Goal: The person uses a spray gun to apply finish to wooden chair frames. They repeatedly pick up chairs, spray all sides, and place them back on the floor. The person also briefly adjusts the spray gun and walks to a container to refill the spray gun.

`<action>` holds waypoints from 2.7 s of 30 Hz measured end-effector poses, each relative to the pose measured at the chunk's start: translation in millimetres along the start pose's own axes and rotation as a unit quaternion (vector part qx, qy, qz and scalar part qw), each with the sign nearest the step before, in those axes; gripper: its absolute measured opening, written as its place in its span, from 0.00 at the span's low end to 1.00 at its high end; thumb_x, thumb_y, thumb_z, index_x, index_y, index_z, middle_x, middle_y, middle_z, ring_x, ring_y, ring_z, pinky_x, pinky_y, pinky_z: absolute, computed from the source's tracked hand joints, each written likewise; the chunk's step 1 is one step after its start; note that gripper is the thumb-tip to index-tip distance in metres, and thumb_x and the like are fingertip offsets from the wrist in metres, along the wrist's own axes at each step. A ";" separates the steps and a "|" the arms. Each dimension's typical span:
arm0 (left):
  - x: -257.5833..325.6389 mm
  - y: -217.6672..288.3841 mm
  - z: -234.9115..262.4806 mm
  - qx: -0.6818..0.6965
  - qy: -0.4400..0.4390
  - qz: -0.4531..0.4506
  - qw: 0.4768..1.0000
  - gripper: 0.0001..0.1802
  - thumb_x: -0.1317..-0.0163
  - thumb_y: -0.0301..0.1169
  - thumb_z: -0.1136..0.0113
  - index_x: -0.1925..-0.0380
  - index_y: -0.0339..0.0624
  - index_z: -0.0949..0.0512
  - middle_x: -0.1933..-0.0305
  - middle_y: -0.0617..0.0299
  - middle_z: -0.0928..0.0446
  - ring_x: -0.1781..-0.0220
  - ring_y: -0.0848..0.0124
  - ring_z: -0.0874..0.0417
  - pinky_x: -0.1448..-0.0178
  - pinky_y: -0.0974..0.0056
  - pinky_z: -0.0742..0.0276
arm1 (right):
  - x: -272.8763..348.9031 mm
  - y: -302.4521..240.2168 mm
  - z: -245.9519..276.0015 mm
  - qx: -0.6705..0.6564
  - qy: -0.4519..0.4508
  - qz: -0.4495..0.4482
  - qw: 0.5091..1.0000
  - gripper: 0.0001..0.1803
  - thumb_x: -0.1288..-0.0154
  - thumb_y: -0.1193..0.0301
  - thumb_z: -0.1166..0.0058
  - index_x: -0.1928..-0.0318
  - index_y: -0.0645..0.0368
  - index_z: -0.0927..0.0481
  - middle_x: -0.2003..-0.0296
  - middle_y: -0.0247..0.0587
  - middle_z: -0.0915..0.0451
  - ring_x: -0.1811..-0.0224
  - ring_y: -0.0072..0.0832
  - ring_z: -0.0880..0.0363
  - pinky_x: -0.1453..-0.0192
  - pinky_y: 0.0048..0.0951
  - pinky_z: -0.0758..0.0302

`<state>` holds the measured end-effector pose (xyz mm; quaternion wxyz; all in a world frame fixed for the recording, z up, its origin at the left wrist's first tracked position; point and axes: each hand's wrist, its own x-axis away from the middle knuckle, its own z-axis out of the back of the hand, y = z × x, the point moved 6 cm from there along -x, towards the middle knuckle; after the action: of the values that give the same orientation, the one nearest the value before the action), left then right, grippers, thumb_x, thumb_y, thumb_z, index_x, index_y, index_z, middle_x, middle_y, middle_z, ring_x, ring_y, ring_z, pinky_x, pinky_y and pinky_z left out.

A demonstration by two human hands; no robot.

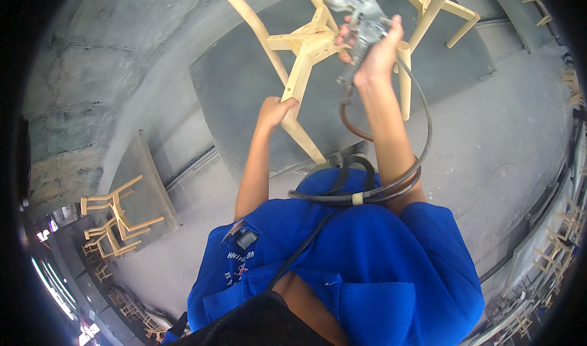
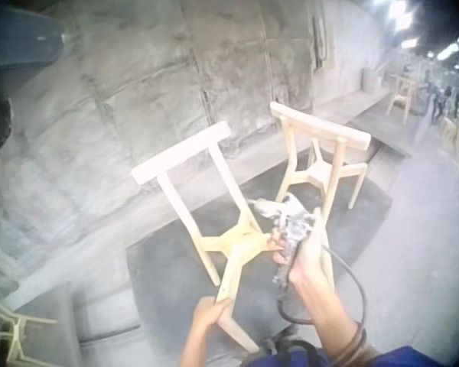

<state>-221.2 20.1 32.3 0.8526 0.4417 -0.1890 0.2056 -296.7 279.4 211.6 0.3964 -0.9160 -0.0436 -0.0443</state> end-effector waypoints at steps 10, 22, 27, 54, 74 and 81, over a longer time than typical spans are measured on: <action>-5.5 2.2 1.4 -0.030 0.007 0.010 0.999 0.29 0.55 0.55 0.34 0.72 0.37 0.13 0.73 0.53 0.15 0.69 0.59 0.13 0.60 0.59 0.22 | 34.8 77.1 31.8 0.033 0.116 -0.106 0.987 0.44 0.29 0.30 0.79 0.58 0.58 0.23 0.76 0.35 0.22 0.75 0.26 0.22 0.77 0.24 0.38; -3.3 64.9 79.0 -0.148 0.241 -0.170 0.944 0.28 0.41 0.50 0.35 0.52 0.37 0.15 0.56 0.48 0.14 0.49 0.52 0.14 0.41 0.53 0.23 | 116.9 138.1 188.2 0.126 0.242 -0.138 0.952 0.44 0.28 0.30 0.76 0.56 0.58 0.21 0.73 0.36 0.20 0.72 0.27 0.19 0.77 0.23 0.36; -7.3 78.1 91.8 -0.211 0.351 -0.326 0.852 0.24 0.33 0.45 0.40 0.49 0.36 0.17 0.46 0.41 0.18 0.38 0.46 0.20 0.34 0.52 0.27 | 81.2 178.1 195.5 0.099 0.310 -0.184 0.928 0.43 0.30 0.28 0.74 0.57 0.55 0.21 0.73 0.34 0.20 0.73 0.27 0.20 0.74 0.25 0.37; -129.1 81.2 143.7 -0.176 0.392 -0.320 0.844 0.22 0.34 0.46 0.38 0.55 0.37 0.16 0.54 0.48 0.16 0.50 0.51 0.16 0.45 0.54 0.23 | -6.4 345.7 231.4 0.050 0.395 -0.223 0.890 0.39 0.28 0.34 0.64 0.58 0.60 0.20 0.79 0.37 0.23 0.82 0.26 0.23 0.84 0.26 0.38; -141.0 76.3 149.1 -0.195 0.385 -0.270 0.861 0.24 0.33 0.47 0.40 0.54 0.35 0.17 0.53 0.45 0.16 0.48 0.51 0.17 0.43 0.53 0.25 | -122.5 239.4 259.6 0.135 0.400 0.036 0.906 0.36 0.25 0.40 0.62 0.66 0.62 0.19 0.80 0.37 0.21 0.82 0.23 0.25 0.79 0.28 0.33; -151.8 69.3 161.7 -0.089 0.369 -0.322 0.867 0.23 0.28 0.44 0.46 0.55 0.32 0.18 0.53 0.43 0.17 0.49 0.50 0.17 0.42 0.53 0.25 | -6.5 221.8 314.8 0.173 0.487 -0.042 0.855 0.41 0.26 0.37 0.62 0.61 0.67 0.16 0.80 0.38 0.23 0.82 0.24 0.27 0.77 0.30 0.30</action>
<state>-407.9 -105.8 89.7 0.9146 0.2922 0.2750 0.0496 -263.0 357.7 -164.0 0.5167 -0.6914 0.1099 -0.4928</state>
